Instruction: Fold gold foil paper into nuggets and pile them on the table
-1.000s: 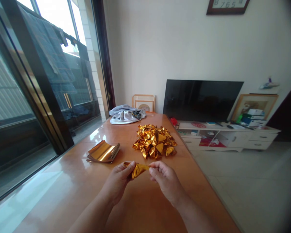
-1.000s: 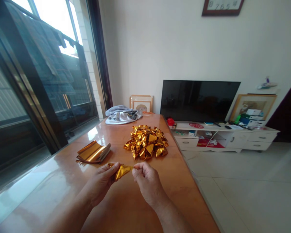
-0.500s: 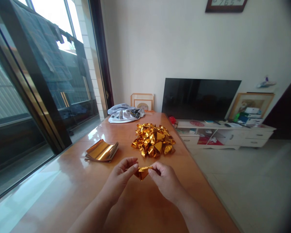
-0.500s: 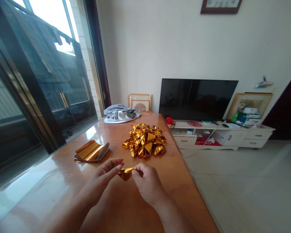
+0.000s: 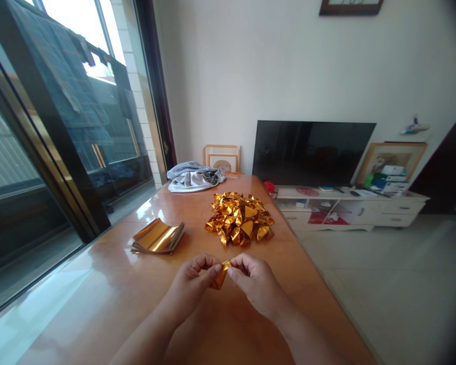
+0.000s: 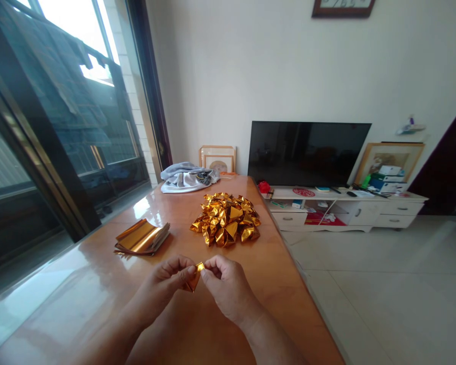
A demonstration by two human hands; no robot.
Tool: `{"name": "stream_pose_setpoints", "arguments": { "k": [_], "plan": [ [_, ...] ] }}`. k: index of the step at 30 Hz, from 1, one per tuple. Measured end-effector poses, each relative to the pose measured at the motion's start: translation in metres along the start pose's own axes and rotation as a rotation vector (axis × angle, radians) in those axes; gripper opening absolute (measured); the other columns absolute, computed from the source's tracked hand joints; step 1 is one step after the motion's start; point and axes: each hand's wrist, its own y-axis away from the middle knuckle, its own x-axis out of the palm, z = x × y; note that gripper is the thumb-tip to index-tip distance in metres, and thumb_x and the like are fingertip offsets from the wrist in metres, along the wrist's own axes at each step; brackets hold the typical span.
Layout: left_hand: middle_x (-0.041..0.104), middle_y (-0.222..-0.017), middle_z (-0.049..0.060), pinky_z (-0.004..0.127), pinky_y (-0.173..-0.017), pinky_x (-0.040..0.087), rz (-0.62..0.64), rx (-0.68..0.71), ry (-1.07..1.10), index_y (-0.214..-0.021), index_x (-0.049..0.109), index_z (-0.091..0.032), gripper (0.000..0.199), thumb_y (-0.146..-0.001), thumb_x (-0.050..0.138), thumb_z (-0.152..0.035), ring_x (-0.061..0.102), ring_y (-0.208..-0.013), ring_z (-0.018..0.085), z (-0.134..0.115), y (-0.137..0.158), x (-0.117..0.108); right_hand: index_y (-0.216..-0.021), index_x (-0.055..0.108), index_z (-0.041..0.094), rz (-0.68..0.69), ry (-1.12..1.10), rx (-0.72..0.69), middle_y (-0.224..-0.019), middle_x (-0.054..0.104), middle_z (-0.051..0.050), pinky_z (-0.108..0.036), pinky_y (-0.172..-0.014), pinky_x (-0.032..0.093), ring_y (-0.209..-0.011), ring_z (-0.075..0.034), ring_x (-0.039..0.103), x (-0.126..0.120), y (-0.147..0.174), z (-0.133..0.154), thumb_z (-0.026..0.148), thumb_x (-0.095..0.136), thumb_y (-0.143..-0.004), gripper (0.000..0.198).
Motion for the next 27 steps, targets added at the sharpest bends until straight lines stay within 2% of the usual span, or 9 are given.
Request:
{"name": "stream_pose_setpoints", "arguments": {
  "k": [4,10,13,17,22,27],
  "plan": [
    [0.065,-0.073,0.004,0.027,-0.064,0.046,0.019,-0.003,0.021,-0.087,0.067,-0.014,0.032,-0.087,0.070,-0.045,0.059,-0.067,0.016,0.000,0.001,0.000,-0.081,0.063,0.018,0.017,-0.051,0.005,-0.072,0.058,0.002,-0.025,-0.066,0.043,-0.068,-0.013,0.050,-0.002,0.000,0.001,0.032,0.060,-0.091,0.018],
    [0.067,-0.077,0.005,0.024,-0.063,0.046,0.079,-0.070,0.082,-0.095,0.069,-0.013,0.034,-0.085,0.072,-0.045,0.058,-0.068,0.014,-0.002,0.003,0.003,-0.085,0.064,0.017,0.053,-0.122,0.002,-0.073,0.059,0.001,-0.025,-0.064,0.043,-0.068,-0.013,0.052,-0.001,0.000,-0.001,0.031,0.055,-0.093,0.018],
    [0.065,-0.075,0.004,0.023,-0.061,0.044,-0.002,-0.039,0.014,-0.090,0.069,-0.013,0.034,-0.085,0.071,-0.046,0.055,-0.066,0.012,0.000,0.002,0.001,-0.087,0.062,0.018,-0.028,-0.105,-0.013,-0.073,0.058,0.002,-0.025,-0.062,0.042,-0.066,-0.013,0.050,0.002,0.000,-0.001,0.030,0.057,-0.092,0.014],
    [0.065,-0.074,0.004,0.023,-0.062,0.046,-0.135,0.044,-0.149,-0.086,0.068,-0.014,0.033,-0.085,0.071,-0.047,0.056,-0.068,0.014,0.009,-0.001,-0.001,-0.083,0.060,0.020,-0.190,0.000,-0.104,-0.072,0.058,0.003,-0.024,-0.059,0.041,-0.064,-0.013,0.050,0.008,0.003,0.000,0.027,0.060,-0.089,0.010],
    [0.066,-0.072,0.004,0.027,-0.069,0.051,-0.114,0.123,-0.244,-0.084,0.068,-0.016,0.032,-0.090,0.064,-0.047,0.060,-0.070,0.016,0.015,-0.001,0.001,-0.081,0.064,0.020,-0.222,0.104,-0.180,-0.078,0.065,0.000,-0.025,-0.064,0.045,-0.070,-0.015,0.058,0.016,0.004,-0.002,0.023,0.060,-0.088,0.008],
    [0.066,-0.074,0.004,0.025,-0.065,0.051,-0.121,0.105,-0.217,-0.085,0.069,-0.015,0.031,-0.088,0.067,-0.047,0.059,-0.070,0.015,0.013,0.000,0.003,-0.084,0.064,0.019,-0.252,0.036,-0.131,-0.077,0.064,0.000,-0.025,-0.064,0.045,-0.069,-0.015,0.057,0.016,0.001,-0.004,0.024,0.060,-0.088,0.008]
  ]
}}
